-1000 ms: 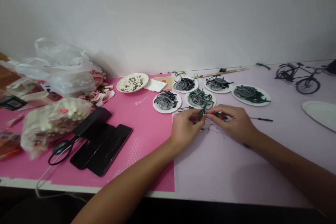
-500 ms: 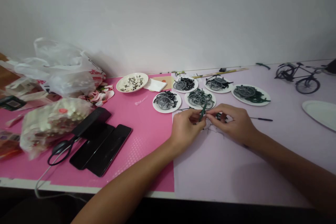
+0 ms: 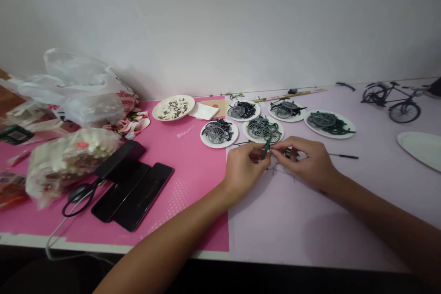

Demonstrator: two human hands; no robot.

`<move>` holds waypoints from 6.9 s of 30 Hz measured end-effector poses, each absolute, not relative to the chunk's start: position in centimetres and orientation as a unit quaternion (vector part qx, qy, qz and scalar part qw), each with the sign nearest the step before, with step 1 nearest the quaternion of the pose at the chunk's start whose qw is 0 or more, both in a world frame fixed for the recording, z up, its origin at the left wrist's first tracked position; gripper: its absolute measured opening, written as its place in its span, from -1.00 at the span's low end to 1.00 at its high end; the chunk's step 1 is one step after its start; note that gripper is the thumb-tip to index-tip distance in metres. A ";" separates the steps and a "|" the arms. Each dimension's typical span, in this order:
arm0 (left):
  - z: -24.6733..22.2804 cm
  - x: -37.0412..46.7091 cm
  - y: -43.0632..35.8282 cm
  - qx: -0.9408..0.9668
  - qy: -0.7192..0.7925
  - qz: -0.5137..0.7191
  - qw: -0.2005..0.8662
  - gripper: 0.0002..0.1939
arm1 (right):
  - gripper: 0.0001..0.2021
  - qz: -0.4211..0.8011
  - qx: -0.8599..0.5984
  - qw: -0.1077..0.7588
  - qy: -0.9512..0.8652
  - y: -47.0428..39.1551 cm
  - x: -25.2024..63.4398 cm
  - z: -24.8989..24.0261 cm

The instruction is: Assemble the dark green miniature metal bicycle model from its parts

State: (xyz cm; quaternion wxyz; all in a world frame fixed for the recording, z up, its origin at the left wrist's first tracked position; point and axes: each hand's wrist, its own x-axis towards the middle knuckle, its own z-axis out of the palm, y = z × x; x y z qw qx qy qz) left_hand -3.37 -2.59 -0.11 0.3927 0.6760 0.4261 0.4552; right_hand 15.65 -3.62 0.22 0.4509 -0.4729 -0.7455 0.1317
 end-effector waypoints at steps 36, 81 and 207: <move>-0.4 -3.4 -2.4 0.709 0.439 0.421 0.357 -0.75 | -0.84 0.180 -0.458 0.368 -0.789 -3.1 16.0 -0.1; -0.2 -3.5 -2.4 0.731 0.435 0.420 0.316 -0.73 | -0.75 0.197 -0.454 0.361 -0.790 -3.0 15.6 -0.4; -0.5 -3.3 -2.6 0.721 0.426 0.439 0.325 -0.76 | -0.73 0.117 -0.438 0.335 -0.826 -3.0 15.8 0.1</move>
